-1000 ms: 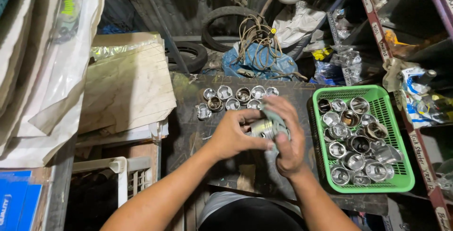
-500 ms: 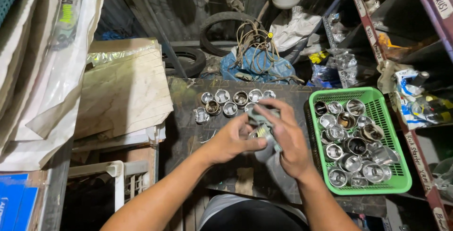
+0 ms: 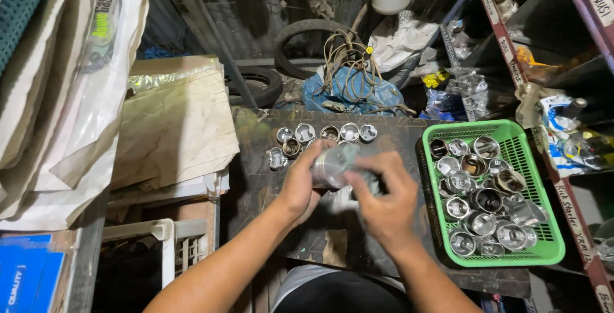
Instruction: Clean and sort motorcycle engine pistons using a cloth and placing them in a basket.
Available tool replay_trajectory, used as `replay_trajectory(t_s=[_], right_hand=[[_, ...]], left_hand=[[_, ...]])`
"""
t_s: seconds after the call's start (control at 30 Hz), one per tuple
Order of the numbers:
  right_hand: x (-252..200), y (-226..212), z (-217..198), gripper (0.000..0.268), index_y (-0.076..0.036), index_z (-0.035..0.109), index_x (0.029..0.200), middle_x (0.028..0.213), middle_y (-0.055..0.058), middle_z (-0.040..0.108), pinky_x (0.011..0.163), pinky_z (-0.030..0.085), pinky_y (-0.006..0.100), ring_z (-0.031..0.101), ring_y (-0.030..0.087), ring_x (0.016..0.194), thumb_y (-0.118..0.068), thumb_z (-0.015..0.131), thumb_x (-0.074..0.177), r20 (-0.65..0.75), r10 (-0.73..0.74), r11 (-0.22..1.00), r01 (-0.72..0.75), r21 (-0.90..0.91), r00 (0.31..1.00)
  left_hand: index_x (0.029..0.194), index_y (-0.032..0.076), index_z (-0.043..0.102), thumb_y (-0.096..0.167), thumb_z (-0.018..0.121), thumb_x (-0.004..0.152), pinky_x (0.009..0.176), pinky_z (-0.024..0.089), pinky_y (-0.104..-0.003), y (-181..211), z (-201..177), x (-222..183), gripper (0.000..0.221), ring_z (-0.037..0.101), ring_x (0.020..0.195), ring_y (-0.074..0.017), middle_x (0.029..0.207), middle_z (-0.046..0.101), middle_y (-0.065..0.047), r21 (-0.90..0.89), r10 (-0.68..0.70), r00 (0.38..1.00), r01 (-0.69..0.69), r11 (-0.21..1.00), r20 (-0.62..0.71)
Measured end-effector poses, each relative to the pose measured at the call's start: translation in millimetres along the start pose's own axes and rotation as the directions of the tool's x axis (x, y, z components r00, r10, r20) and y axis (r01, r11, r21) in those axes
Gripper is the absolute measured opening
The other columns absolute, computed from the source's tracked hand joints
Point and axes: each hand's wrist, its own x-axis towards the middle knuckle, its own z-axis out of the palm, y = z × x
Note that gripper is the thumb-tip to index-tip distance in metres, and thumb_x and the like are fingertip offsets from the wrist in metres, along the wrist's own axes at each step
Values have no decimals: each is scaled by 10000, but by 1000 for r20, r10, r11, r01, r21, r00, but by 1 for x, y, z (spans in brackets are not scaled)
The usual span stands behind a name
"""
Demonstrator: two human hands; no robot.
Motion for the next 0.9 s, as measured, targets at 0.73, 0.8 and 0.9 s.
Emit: replay_trajectory(t_s=[0.73,0.8,0.9], right_hand=[[18,-19,6,107,-39,705,802,878,46,620,744,496,277,582,173,795,51,694,745,198,-11,999,1,53,980],[26,-21,3,65,-12,698,884,892,68,573,798,458,305,543,198,854,-44,709,827,136,6,1000,-8,15,991],[1,-31,7,108,-68,751,869,846,32,601,652,418,251,513,142,760,-47,775,766,201,-126,986,101,132,971]], left_hand=[[1132,53,552,294,494,1006,813,428,-264,-32,-37,25,278,497,908,-121,1031,580,-44,129,203,942,-244,961,267],[1021,80,529,364,497,1039,625,468,-256,-21,-24,15,286,498,720,-97,879,534,-16,170,122,954,-173,970,274],[1062,70,560,283,454,1032,820,442,-257,-25,-33,20,240,523,881,-119,1001,609,-30,336,201,946,-281,899,254]])
